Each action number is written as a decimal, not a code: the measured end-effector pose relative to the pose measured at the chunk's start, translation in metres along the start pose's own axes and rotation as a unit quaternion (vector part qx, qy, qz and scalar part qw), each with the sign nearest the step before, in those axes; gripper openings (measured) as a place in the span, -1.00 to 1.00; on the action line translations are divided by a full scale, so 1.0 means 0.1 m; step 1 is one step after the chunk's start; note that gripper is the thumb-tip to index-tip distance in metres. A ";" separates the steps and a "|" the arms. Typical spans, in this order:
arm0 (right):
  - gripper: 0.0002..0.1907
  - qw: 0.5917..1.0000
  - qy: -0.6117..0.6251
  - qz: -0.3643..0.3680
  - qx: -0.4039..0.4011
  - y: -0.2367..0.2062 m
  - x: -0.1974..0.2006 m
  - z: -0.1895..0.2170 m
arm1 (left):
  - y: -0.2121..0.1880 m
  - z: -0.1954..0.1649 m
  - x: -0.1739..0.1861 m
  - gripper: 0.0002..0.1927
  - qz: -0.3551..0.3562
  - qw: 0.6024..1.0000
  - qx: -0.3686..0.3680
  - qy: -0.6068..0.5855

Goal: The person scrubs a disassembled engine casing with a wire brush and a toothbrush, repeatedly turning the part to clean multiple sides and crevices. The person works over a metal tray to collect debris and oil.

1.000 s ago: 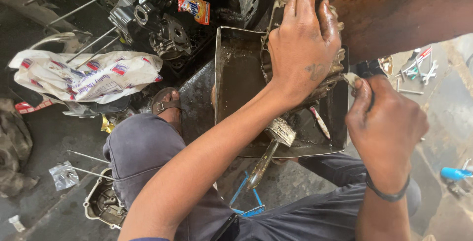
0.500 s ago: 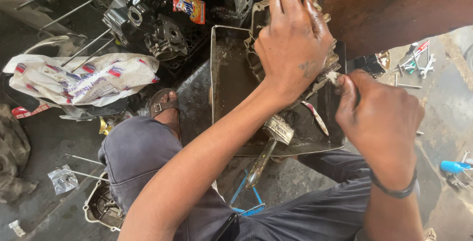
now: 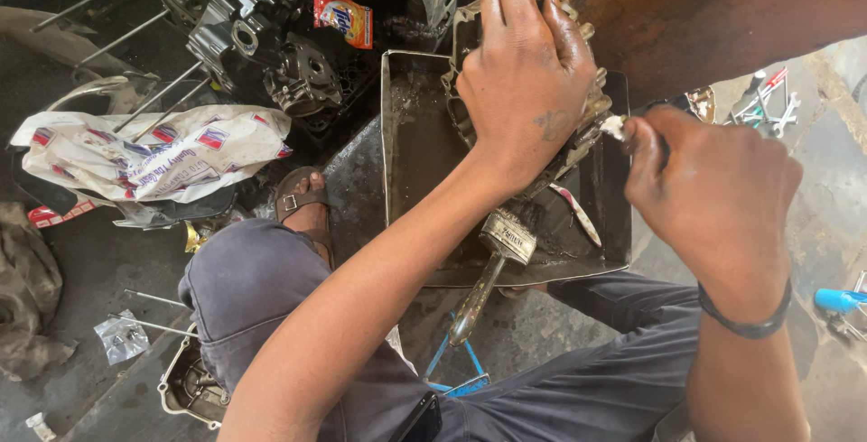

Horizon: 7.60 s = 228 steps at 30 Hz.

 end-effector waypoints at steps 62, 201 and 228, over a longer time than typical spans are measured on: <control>-0.79 0.851 0.507 -0.124 -0.057 -0.32 -1.77 -0.48 | 0.03 -0.30 -0.01 -0.88 0.052 0.995 -0.072 0.048; -0.40 0.816 0.572 -0.082 0.001 -0.59 -1.08 -0.07 | -0.05 -0.17 -0.23 -0.44 0.120 0.978 -0.081 0.150; -0.44 0.970 0.199 0.132 -0.039 -0.52 -1.99 -0.68 | 0.31 0.23 -0.04 -0.50 0.216 0.953 -0.200 -0.076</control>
Point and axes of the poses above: each hand's wrist, its own y-axis towards the middle knuckle, its own x-axis out of the back of the hand, z = x × y, the point moved 7 cm from there along y, towards the middle knuckle, and after that the axes turned 15 degrees about z, right-handed, at the moved point
